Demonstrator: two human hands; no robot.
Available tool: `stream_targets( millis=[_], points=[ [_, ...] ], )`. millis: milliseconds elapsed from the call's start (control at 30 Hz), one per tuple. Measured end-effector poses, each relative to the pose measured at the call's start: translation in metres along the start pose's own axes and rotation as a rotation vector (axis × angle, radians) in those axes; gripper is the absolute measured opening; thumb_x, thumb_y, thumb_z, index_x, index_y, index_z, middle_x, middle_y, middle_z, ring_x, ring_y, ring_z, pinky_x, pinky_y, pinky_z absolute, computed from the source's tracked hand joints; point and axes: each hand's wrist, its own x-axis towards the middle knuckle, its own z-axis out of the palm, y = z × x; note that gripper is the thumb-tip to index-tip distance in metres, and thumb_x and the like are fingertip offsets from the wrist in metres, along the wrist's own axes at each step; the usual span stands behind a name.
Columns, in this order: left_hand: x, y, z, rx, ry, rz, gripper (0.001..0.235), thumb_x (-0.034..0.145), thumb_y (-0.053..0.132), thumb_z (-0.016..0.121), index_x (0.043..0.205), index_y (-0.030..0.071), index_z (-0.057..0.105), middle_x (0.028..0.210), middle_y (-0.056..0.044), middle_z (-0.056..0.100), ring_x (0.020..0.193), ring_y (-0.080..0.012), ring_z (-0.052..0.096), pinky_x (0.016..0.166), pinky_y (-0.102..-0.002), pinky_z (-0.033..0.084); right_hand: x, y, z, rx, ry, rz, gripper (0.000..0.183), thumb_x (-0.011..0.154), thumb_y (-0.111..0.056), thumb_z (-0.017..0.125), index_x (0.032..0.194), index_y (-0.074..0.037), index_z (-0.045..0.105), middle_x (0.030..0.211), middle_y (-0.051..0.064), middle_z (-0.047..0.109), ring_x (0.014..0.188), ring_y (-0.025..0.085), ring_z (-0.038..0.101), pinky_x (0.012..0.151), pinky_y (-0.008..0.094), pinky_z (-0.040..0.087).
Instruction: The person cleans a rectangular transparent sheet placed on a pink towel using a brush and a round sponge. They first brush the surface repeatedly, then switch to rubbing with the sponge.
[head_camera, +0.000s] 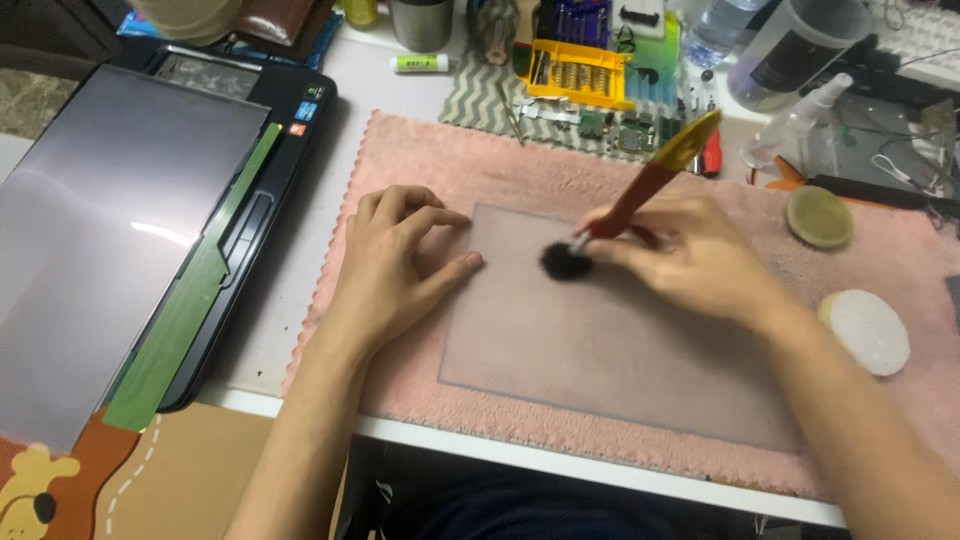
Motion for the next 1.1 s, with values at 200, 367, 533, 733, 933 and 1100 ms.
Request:
stream_targets(
  millis=[200,367,533,733,933,1100],
  points=[
    [0.001,0.001,-0.003,-0.003,-0.007,0.016,0.043,0.095,0.046,0.091,0.130,0.024,0.084,0.135,-0.008,0.065,0.139,-0.0400,0.056,0.112,-0.055,0.044,0.001,-0.008,0.020,0.040,0.089,0.082,0.024,0.097,-0.003,0.094,0.118,-0.013,0.093,0.100,0.011,0.089,0.088,0.026,0.080,0.083,0.038,0.060],
    [0.001,0.001,-0.001,0.011,-0.014,0.013,0.042,0.094,0.047,0.091,0.130,0.025,0.084,0.134,-0.008,0.065,0.138,-0.0407,0.056,0.112,-0.056,0.043,-0.017,-0.025,0.006,0.081,-0.052,0.137,0.023,0.094,-0.009,0.092,0.115,-0.017,0.095,0.094,0.010,0.090,0.078,0.025,0.076,0.078,0.039,0.060],
    [0.000,0.002,-0.003,0.008,-0.012,0.007,0.042,0.094,0.046,0.092,0.129,0.025,0.084,0.135,-0.008,0.065,0.140,-0.0406,0.056,0.113,-0.056,0.043,-0.012,-0.016,0.027,-0.008,0.086,-0.026,0.024,0.099,-0.005,0.092,0.121,-0.015,0.092,0.089,0.008,0.085,0.072,0.025,0.073,0.071,0.037,0.057],
    [0.000,-0.002,-0.001,-0.004,0.059,0.135,0.039,0.099,0.046,0.090,0.126,0.019,0.084,0.134,-0.006,0.066,0.131,-0.0377,0.056,0.115,-0.052,0.042,-0.023,-0.046,-0.002,-0.130,-0.240,0.327,0.029,0.096,-0.032,0.084,0.122,-0.021,0.093,0.110,0.000,0.094,0.083,0.020,0.068,0.075,0.036,0.049],
    [-0.002,0.003,-0.001,-0.003,0.023,0.073,0.043,0.098,0.050,0.088,0.127,0.019,0.085,0.136,-0.008,0.066,0.131,-0.0386,0.054,0.114,-0.054,0.043,-0.011,-0.072,0.027,0.084,-0.083,0.185,0.021,0.101,-0.018,0.081,0.114,-0.005,0.091,0.109,0.010,0.095,0.090,0.021,0.092,0.083,0.030,0.074],
    [0.000,-0.006,0.005,-0.006,0.053,0.107,0.043,0.098,0.050,0.089,0.128,0.020,0.084,0.136,-0.008,0.067,0.130,-0.0390,0.055,0.114,-0.053,0.044,-0.042,-0.062,0.003,-0.037,-0.205,0.270,0.023,0.097,-0.022,0.084,0.115,-0.011,0.094,0.115,0.000,0.098,0.100,0.012,0.091,0.094,0.029,0.066]
  ],
)
